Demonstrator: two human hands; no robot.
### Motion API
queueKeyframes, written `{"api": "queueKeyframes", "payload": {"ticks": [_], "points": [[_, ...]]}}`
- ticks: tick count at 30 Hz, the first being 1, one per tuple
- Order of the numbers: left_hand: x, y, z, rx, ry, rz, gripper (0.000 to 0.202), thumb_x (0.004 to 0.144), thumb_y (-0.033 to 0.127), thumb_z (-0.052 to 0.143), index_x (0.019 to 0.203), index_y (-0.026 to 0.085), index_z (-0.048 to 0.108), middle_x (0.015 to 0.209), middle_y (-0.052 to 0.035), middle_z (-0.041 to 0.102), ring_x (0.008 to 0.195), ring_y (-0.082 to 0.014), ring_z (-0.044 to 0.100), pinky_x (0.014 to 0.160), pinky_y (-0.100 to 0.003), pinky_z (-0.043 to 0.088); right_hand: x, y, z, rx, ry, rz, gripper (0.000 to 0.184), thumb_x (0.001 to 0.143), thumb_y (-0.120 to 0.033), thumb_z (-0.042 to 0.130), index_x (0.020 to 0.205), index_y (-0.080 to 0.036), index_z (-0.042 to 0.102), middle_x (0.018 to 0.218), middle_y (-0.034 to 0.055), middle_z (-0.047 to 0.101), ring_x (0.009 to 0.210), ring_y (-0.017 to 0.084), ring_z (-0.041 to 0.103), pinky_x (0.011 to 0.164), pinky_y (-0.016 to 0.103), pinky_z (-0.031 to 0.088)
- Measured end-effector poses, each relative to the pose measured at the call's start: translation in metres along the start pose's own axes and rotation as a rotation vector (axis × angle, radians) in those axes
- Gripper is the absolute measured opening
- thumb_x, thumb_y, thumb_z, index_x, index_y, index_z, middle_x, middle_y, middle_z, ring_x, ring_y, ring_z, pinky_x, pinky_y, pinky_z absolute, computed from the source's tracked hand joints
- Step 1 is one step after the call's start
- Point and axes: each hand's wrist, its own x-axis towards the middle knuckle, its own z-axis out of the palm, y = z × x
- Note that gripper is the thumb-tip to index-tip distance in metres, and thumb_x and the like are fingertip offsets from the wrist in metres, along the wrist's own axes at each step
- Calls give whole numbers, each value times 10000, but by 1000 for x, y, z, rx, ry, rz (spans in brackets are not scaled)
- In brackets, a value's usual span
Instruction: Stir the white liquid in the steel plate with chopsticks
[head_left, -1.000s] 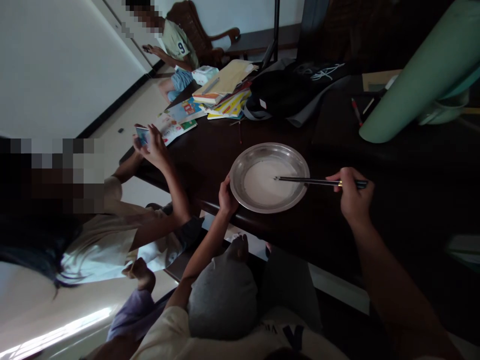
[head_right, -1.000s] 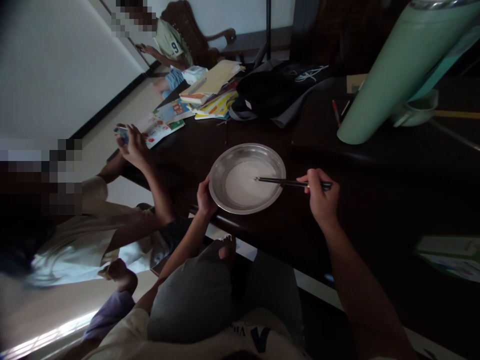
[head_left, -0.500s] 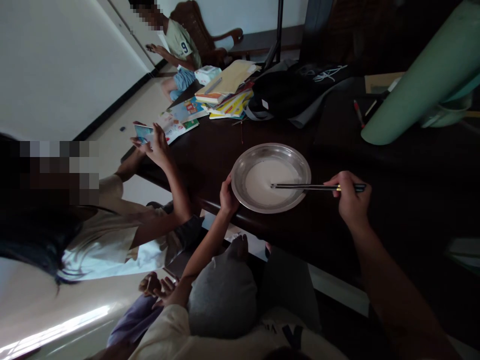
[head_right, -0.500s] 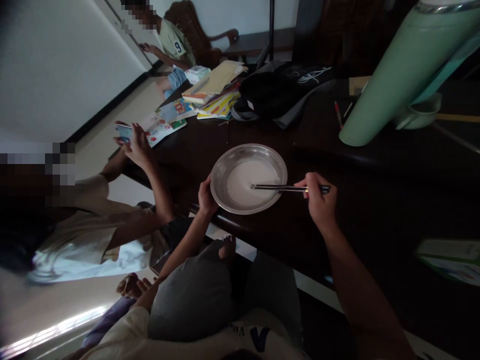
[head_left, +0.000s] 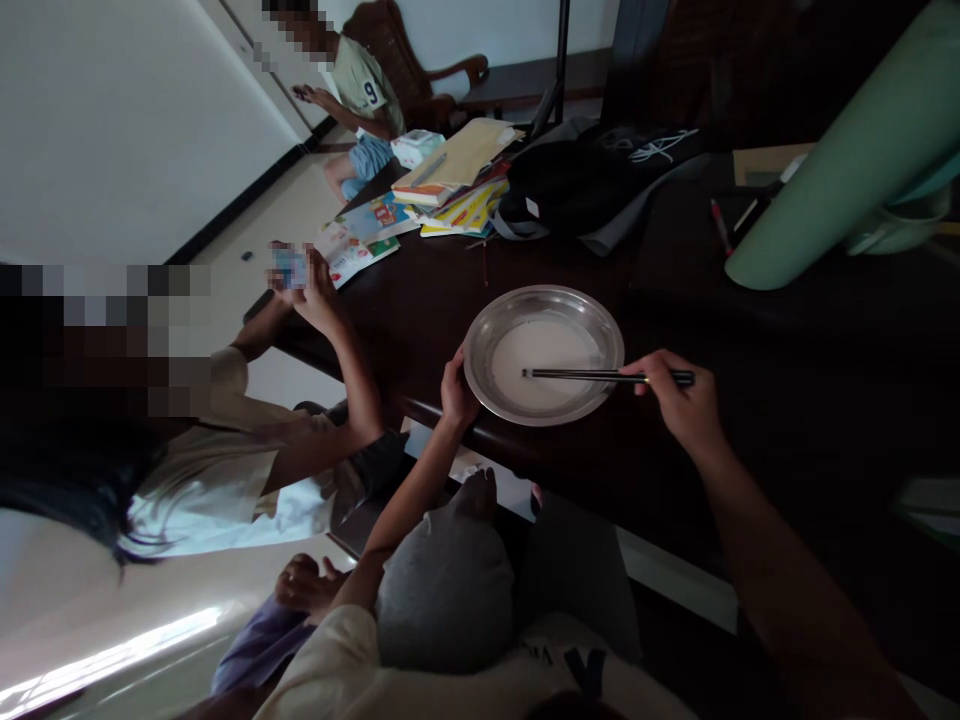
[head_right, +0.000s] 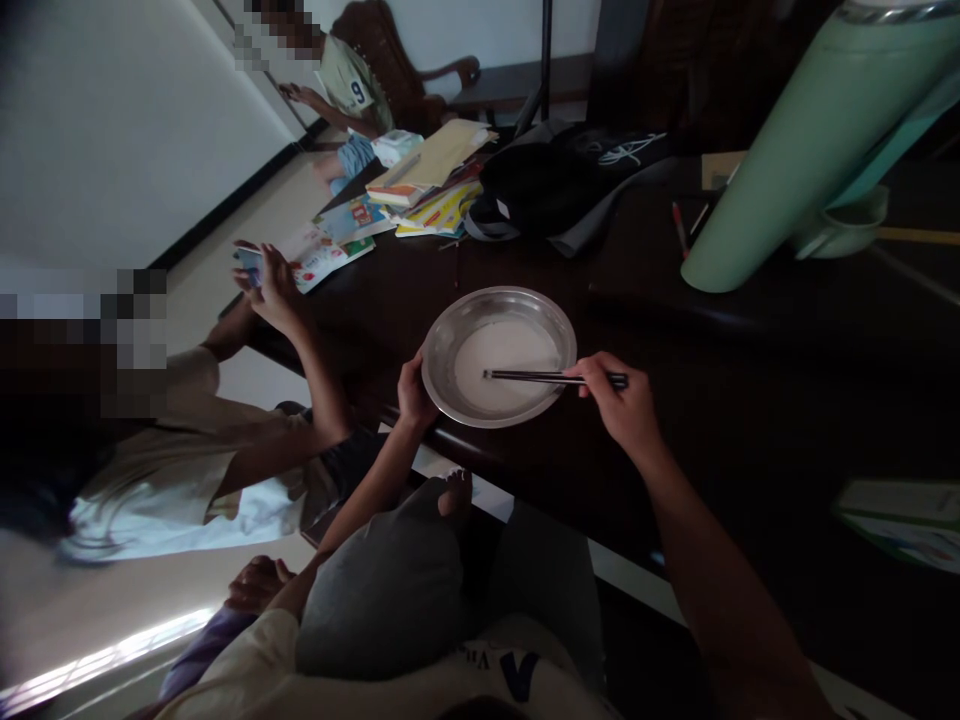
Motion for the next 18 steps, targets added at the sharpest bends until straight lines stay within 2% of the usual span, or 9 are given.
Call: {"api": "queueKeyframes", "payload": {"ticks": [1, 3, 6, 8, 12, 14, 18], "points": [[0, 0, 0, 2, 10, -3, 315, 1022, 308, 565, 1100, 209, 855, 1001, -68, 867, 1289, -331, 765, 1121, -450, 596, 0, 0, 1, -13, -32, -7, 476, 1012, -670, 696, 763, -283, 818, 636, 10, 686, 601, 195, 653, 627, 351, 525], [0, 1, 1, 10, 13, -7, 308, 1025, 326, 583, 1115, 208, 854, 1003, -66, 867, 1282, -335, 767, 1113, -450, 599, 0, 0, 0, -39, 7, -12, 466, 1010, -672, 696, 791, -280, 823, 659, 15, 702, 617, 195, 661, 637, 351, 527], [-1, 2, 2, 16, -8, -4, 272, 1007, 344, 637, 1093, 208, 857, 1030, -67, 867, 1282, -334, 764, 1120, -439, 591, 2, 2, -4, -37, 186, 5, 543, 1057, -654, 621, 716, -261, 777, 553, -1, 583, 541, 174, 568, 573, 333, 460], [-2, 2, 3, 12, -8, -2, 272, 1004, 321, 621, 1070, 210, 860, 1032, -68, 868, 1292, -330, 758, 1127, -433, 585, 2, 2, -5, -1, 220, 26, 585, 1070, -644, 598, 658, -254, 741, 510, -9, 524, 503, 165, 516, 543, 329, 429], [-2, 2, 4, 0, 19, 0, 328, 1010, 265, 551, 1087, 210, 865, 983, -63, 867, 1299, -320, 756, 1123, -428, 588, 0, -1, 0, 11, 22, 25, 498, 1028, -634, 673, 718, -265, 800, 571, -2, 609, 547, 173, 589, 585, 332, 488], [-2, 2, 4, -6, 22, 2, 333, 1008, 259, 546, 1097, 208, 864, 965, -61, 863, 1294, -319, 760, 1121, -430, 591, 0, -1, 0, -15, 0, 4, 462, 1016, -638, 696, 763, -272, 821, 629, 6, 665, 597, 181, 639, 624, 336, 512], [0, 2, 1, 9, -1, -1, 284, 986, 296, 594, 1063, 217, 855, 976, -61, 857, 1309, -331, 754, 1135, -446, 585, 2, 5, -4, -18, 190, 22, 568, 1051, -671, 630, 680, -260, 757, 554, 1, 588, 535, 173, 562, 565, 334, 449]]}}
